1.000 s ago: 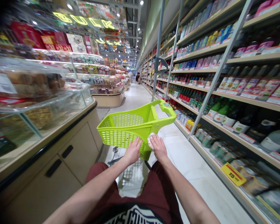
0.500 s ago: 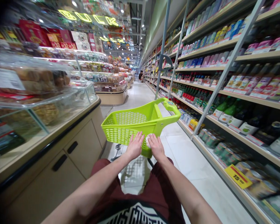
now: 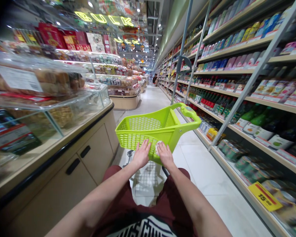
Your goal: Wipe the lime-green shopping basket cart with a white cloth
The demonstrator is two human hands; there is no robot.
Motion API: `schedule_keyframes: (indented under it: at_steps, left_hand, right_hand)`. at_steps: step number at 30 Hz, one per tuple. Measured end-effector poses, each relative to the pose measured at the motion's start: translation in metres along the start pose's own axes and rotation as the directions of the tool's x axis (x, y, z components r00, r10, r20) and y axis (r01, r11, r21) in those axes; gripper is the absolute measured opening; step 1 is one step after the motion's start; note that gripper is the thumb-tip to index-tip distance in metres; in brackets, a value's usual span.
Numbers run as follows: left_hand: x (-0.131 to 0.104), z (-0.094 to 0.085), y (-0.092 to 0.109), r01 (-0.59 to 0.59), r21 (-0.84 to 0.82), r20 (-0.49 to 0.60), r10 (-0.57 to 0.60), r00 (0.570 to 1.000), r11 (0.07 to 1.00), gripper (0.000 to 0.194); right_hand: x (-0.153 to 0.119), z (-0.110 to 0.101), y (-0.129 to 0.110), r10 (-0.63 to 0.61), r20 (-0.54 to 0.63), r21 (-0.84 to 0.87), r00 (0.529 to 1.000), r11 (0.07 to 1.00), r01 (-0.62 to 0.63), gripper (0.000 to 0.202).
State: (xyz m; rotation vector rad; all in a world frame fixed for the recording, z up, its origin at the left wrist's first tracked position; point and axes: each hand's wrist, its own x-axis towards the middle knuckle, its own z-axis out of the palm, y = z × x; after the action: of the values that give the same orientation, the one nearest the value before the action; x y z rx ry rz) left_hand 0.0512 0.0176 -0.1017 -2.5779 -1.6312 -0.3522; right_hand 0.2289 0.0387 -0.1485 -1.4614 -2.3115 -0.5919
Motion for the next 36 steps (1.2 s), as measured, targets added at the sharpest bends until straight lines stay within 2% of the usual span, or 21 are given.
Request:
schedule_keyframes:
  at_steps: [2,5,7,10,13,15,18,23,26,31,33,36]
  left_hand:
    - [0.001,0.003,-0.005,0.031,-0.004,0.01,-0.031,0.999,0.999,0.067]
    - [0.004,0.005,-0.013,0.084,-0.008,0.001,-0.084,0.996,0.996,0.065]
    - [0.004,0.005,-0.017,0.1,-0.004,-0.012,-0.101,0.995,0.995,0.064]
    - [0.001,0.004,-0.023,0.099,0.005,-0.01,-0.099,0.995,0.995,0.064]
    - [-0.007,0.005,-0.033,0.105,0.01,0.008,-0.105,0.994,0.994,0.065]
    - [-0.011,0.007,-0.041,0.127,0.008,0.025,-0.127,0.992,0.992,0.066]
    - [-0.013,0.01,-0.053,0.178,0.006,0.031,-0.178,0.984,0.984,0.069]
    - [-0.011,0.007,-0.065,0.238,-0.002,0.027,-0.238,0.971,0.971,0.071]
    - [-0.013,0.002,-0.069,0.224,0.009,0.024,-0.224,0.974,0.975,0.07]
    - [-0.021,0.0,-0.082,0.25,0.031,0.005,-0.25,0.968,0.968,0.069]
    - [-0.022,0.001,-0.09,0.284,0.036,0.003,-0.284,0.959,0.958,0.069]
    - [-0.023,0.0,-0.101,0.345,0.033,0.018,-0.345,0.938,0.938,0.069]
  right_hand:
    - [0.009,-0.011,0.001,-0.01,-0.029,-0.001,1.0,1.0,0.01,0.044]
    - [0.043,-0.035,0.004,0.009,-0.136,-0.002,0.991,1.0,-0.009,0.045]
    - [0.063,-0.041,0.003,0.026,-0.17,0.008,0.985,1.0,-0.025,0.046]
    - [0.067,-0.024,-0.006,0.011,-0.108,0.031,0.994,0.999,-0.008,0.047]
    - [0.047,0.009,-0.02,-0.049,0.023,0.034,0.999,0.998,0.048,0.044]
    - [0.036,0.023,-0.027,-0.095,0.076,0.038,0.993,0.995,0.092,0.041]
    - [0.042,0.016,-0.032,-0.119,0.041,0.055,0.992,0.992,0.117,0.043]
    - [0.094,-0.015,-0.039,-0.064,-0.123,0.078,0.99,0.994,0.074,0.048]
    - [0.101,-0.007,-0.047,-0.091,-0.071,0.084,0.993,0.992,0.097,0.048]
    - [0.077,0.026,-0.064,-0.156,0.109,0.078,0.982,0.986,0.148,0.042]
    - [0.08,0.025,-0.072,-0.184,0.111,0.081,0.977,0.981,0.175,0.042]
    - [0.107,0.01,-0.09,-0.219,0.027,0.095,0.975,0.972,0.216,0.044]
